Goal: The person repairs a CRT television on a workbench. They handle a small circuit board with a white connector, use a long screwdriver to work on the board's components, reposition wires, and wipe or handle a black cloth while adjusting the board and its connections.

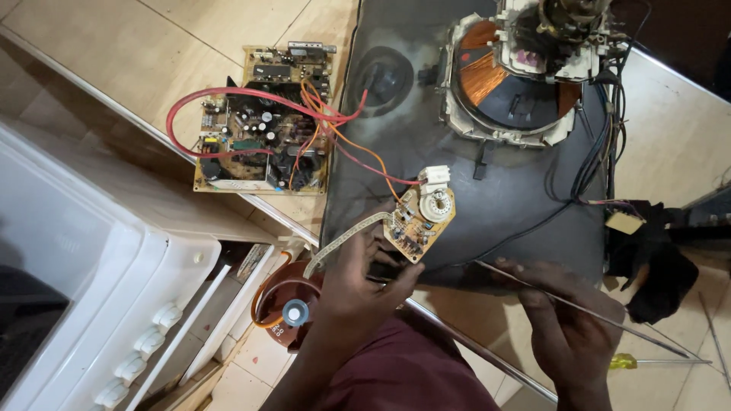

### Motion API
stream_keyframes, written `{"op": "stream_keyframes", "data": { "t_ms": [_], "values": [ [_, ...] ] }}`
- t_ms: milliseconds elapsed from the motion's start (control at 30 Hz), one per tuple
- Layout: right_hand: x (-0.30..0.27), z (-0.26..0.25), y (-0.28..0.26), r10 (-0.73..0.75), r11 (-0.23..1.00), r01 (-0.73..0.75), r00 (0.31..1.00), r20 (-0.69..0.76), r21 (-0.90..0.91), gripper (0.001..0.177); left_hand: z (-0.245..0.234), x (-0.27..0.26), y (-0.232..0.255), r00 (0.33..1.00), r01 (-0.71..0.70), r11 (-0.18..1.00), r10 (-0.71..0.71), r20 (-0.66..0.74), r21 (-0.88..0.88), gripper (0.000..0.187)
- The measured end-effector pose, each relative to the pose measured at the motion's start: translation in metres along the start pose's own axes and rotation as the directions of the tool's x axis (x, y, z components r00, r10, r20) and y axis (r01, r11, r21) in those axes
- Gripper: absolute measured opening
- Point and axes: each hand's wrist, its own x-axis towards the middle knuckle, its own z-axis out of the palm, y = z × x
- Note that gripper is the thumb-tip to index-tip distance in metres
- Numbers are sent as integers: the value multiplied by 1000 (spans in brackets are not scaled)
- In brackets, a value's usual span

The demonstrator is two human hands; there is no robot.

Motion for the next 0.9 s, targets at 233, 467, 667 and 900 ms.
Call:
{"op": "stream_keyframes", "data": {
  "t_ms": [233,467,667,900],
  "values": [
    [2,5,-1,-39,999,39,999,2,-14,18,-2,2,0,989,141,990,-142,44,13,55],
    [3,9,-1,-49,998,48,999,17,33,14,-8,4,22,991,117,991,-113,65,-63,69],
    [-1,15,5,-38,996,39,999,-12,81,16,-2,2,1,990,135,991,-135,26,2,60],
    [17,41,-4,-25,977,56,988,-153,204,12,-3,5,18,998,60,996,-58,19,-67,71]
  ]
}}
